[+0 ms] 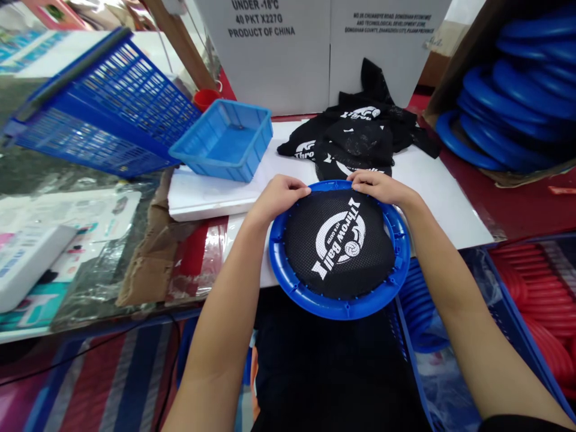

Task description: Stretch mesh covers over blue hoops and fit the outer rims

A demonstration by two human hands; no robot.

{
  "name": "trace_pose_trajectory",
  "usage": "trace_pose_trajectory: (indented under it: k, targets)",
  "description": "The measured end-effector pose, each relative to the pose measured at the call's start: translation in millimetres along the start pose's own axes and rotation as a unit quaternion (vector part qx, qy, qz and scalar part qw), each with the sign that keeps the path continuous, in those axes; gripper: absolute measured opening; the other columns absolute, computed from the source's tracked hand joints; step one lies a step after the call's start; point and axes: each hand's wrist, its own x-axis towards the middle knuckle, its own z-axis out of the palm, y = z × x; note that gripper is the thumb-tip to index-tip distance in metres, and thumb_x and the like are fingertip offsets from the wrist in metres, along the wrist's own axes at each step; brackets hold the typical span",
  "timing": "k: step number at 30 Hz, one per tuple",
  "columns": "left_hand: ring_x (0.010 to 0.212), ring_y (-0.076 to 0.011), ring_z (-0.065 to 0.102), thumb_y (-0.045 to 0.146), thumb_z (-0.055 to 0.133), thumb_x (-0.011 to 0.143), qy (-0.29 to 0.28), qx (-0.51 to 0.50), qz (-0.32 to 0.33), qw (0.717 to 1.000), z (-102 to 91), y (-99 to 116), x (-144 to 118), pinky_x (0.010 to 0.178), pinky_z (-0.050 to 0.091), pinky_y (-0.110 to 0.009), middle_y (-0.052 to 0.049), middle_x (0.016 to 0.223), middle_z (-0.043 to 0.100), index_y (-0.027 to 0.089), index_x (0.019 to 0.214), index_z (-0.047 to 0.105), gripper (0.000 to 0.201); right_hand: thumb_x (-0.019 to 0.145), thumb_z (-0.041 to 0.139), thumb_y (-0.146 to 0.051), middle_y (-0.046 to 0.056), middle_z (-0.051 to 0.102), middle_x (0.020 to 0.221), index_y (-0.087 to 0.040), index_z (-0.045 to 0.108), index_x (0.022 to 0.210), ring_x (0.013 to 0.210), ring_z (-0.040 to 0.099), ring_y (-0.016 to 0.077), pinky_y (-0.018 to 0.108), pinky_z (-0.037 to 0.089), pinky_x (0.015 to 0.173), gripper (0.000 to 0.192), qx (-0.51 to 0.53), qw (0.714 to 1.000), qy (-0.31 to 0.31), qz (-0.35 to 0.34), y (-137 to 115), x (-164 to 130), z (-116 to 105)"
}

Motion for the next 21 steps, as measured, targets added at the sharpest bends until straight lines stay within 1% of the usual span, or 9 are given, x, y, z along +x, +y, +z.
trace_pose_trajectory:
  k: [7, 15, 21]
  targets:
    - [0.09, -0.0239, 0.067, 0.034, 0.069, 0.084, -0.007, -0.007, 0.016, 1.0, -0.1, 1.5, -2.2, 0.088, 0.051, -0.038, -0.008, 0.092, 0.078, 0.017, 0.085, 0.08, 0.021, 0.097, 0.058, -0.042, 0.009, 0.07, 0.127, -0.023, 0.064, 0.081, 0.117, 0.061, 0.0294, 0.054, 0.044, 0.114, 0.026, -0.001, 1.0, -0.003, 0.001, 0.0, -0.5, -0.6]
    - [0.089, -0.0263, 0.07, 0.033, 0.069, 0.084, 0.023, 0.058, 0.033, 0.998, 0.9, 2.3, -3.0, 0.088, 0.053, -0.039, -0.008, 0.089, 0.08, 0.02, 0.082, 0.081, 0.018, 0.094, 0.061, -0.037, 0.008, 0.072, 0.126, -0.023, 0.062, 0.076, 0.117, 0.063, 0.0297, 0.056, 0.045, 0.114, 0.023, 0.01, 1.0, 0.009, -0.01, 6.7, 2.0, 1.2]
    - [0.092, -0.0263, 0.07, 0.03, 0.066, 0.087, 0.018, 0.085, 0.062, 0.994, -0.7, 2.4, -7.2, 0.091, 0.054, -0.04, -0.009, 0.094, 0.081, 0.02, 0.088, 0.082, 0.018, 0.094, 0.061, -0.037, 0.007, 0.072, 0.128, -0.024, 0.064, 0.078, 0.118, 0.063, 0.0296, 0.056, 0.044, 0.115, 0.021, 0.012, 1.0, 0.01, -0.01, 6.7, 1.7, 1.5]
